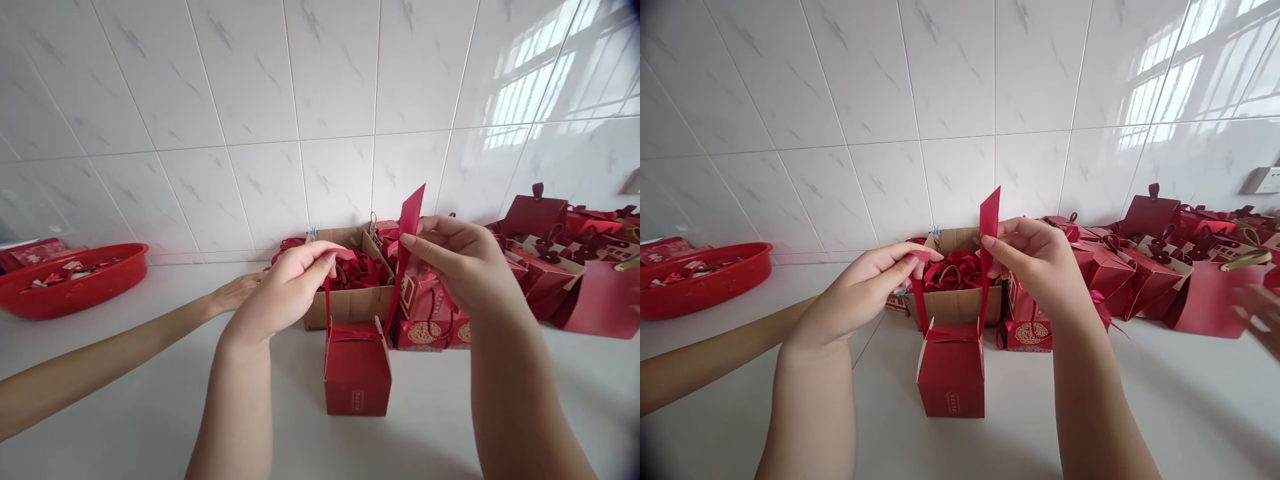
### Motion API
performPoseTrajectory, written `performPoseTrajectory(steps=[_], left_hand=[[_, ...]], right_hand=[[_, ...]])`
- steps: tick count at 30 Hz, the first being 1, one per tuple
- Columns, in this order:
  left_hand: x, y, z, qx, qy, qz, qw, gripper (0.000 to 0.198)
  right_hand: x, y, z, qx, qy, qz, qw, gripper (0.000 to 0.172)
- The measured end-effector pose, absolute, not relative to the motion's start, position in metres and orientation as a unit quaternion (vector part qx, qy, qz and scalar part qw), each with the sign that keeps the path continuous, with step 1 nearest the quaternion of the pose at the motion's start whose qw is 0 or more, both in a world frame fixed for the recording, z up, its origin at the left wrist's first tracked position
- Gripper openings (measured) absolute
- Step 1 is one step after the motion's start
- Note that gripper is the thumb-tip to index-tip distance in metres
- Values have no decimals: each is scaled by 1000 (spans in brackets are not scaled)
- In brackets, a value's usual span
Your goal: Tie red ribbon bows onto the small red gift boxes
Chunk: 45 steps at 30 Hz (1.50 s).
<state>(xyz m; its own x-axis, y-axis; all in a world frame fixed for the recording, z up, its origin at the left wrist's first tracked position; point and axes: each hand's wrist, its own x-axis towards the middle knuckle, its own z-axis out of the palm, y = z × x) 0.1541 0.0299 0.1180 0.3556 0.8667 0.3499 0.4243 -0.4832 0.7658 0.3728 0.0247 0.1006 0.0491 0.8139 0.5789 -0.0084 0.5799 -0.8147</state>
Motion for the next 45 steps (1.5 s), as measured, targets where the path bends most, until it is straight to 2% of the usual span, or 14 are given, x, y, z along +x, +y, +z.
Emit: performPoseTrajectory(steps=[6,12,18,31,45], left_hand=[[154,32,118,744,419,418,311,37],[153,30,121,740,387,439,333,27],[148,31,121,715,445,462,279,29],[142,31,121,694,439,535,200,23],[145,25,125,687,431,547,208,20]], right_hand=[[371,26,99,-340,-607,309,649,13],[374,24,101,-351,-605,311,643,15],[374,21,103,-352,-610,316,635,14],[376,22,102,-357,-630,303,619,16],[373,22,101,-365,-615,301,631,18]])
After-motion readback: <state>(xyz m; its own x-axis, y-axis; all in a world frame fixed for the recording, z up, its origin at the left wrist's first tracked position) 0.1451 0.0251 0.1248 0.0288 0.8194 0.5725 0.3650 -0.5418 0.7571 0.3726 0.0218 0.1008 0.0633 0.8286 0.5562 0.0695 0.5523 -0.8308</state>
